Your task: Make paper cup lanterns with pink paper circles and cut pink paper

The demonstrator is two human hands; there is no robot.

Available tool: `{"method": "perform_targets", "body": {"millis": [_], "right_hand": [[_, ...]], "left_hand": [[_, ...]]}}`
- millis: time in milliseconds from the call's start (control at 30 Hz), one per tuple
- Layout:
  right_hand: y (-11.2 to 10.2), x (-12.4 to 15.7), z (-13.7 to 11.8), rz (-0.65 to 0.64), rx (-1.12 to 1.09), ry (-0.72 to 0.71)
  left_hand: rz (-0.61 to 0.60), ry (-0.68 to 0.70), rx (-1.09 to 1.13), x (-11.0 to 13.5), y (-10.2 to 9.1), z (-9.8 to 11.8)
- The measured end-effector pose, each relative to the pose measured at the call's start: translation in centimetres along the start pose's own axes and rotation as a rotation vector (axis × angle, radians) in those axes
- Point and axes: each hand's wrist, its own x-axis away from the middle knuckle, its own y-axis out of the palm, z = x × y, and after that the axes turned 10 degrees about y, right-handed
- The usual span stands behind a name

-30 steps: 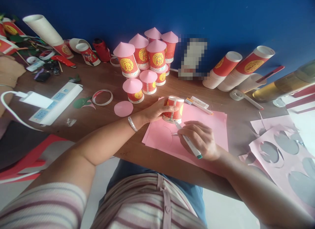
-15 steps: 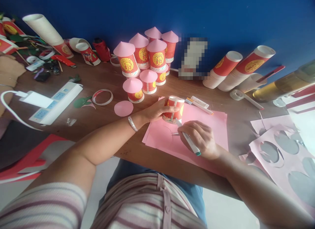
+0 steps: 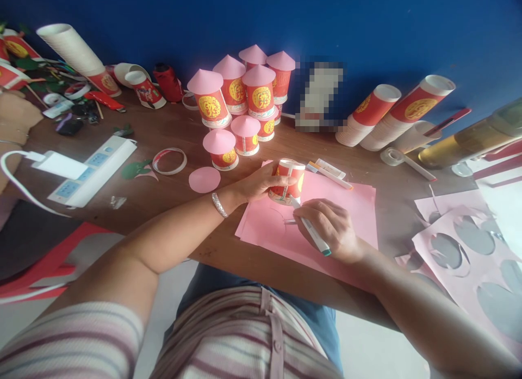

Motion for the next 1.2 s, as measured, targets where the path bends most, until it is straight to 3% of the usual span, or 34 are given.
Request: {"method": "perform_targets", "body": {"millis": [1200], "right_hand": [[0.01,0.21,-0.02,0.039,-0.008,0.001]], "left_hand": [[-0.014,0.003,0.002,0.1,-0.05,0.07]]}}
